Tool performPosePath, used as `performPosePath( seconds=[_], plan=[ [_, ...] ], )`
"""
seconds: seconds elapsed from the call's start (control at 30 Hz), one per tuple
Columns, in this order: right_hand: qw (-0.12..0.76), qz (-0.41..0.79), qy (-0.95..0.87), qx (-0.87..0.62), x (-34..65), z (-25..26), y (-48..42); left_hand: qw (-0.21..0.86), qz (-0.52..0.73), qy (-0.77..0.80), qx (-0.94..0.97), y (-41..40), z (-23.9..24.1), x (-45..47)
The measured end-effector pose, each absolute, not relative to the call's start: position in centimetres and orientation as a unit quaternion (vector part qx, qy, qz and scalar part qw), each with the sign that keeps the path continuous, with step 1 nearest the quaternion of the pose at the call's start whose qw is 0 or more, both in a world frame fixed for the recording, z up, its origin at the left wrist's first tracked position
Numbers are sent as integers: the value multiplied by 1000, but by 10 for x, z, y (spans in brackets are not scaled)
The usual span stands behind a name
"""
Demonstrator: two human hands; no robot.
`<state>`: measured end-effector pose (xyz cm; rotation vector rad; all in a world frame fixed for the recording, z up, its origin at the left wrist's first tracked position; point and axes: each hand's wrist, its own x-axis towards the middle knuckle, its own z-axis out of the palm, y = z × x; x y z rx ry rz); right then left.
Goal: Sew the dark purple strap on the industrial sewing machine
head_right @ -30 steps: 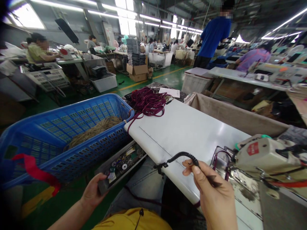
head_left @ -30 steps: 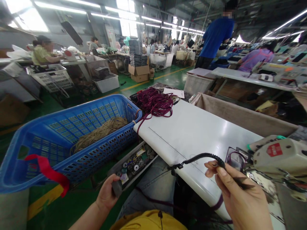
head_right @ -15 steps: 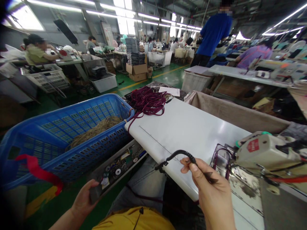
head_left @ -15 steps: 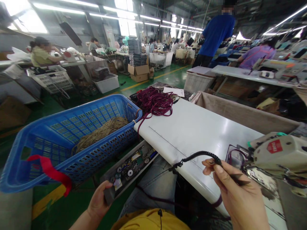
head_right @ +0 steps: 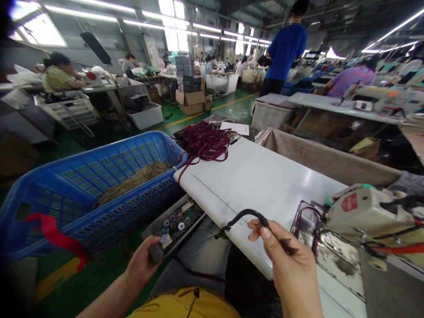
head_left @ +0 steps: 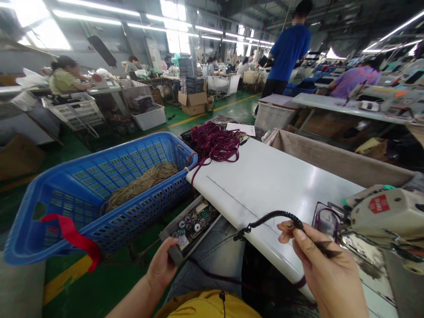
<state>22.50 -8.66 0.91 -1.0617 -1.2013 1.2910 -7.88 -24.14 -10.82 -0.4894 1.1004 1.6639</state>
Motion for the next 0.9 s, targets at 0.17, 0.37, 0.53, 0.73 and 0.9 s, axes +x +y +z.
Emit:
performPosePath(
  seconds=[0.17, 0.37, 0.53, 0.73, 0.9],
  plan=[
    [518, 537, -493, -448, 229, 1, -87, 543, 688, 445, -181, -205, -118, -68],
    [525, 526, -494, -451, 226, 7, -87, 566, 688, 431, -142, -178, -125, -73],
    [493, 552, -507, -441, 221, 18, -88, 592, 708, 373, -99, -146, -118, -68],
    [497, 557, -504, -435, 230, 20, -92, 607, 726, 314, -82, -108, -121, -59],
    [512, 569, -468, -442, 240, 23, -98, 563, 716, 405, -80, -78, -119, -50]
  ],
)
